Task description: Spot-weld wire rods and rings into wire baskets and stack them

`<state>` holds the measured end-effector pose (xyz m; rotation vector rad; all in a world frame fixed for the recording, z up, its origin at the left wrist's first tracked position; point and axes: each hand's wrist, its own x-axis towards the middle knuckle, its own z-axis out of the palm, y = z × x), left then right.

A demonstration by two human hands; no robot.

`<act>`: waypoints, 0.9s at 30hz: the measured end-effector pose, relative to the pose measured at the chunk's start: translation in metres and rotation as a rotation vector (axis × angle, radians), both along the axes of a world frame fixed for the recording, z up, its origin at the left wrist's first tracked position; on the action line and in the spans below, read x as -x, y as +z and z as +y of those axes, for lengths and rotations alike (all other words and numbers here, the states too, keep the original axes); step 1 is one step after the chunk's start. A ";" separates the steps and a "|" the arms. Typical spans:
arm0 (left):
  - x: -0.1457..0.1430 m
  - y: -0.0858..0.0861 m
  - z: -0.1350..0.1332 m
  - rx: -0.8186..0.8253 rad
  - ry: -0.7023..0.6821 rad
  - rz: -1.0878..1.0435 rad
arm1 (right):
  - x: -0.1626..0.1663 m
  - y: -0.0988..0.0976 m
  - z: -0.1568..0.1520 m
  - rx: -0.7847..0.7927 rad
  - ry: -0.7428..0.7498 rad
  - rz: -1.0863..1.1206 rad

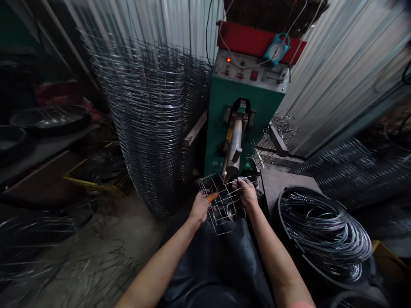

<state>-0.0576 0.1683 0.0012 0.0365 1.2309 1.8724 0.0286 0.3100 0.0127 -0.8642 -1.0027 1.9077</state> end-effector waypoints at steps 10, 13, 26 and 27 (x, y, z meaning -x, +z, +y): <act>0.000 0.005 0.000 -0.016 0.044 -0.005 | -0.008 -0.003 0.004 0.018 0.078 -0.087; -0.004 0.007 -0.001 -0.036 0.050 -0.015 | -0.010 0.001 0.007 0.023 0.132 -0.077; -0.005 0.005 0.002 -0.080 0.209 -0.025 | 0.008 -0.004 0.018 0.025 0.185 -0.025; -0.004 0.005 0.003 -0.080 0.214 -0.026 | 0.010 -0.005 0.019 0.028 0.179 -0.031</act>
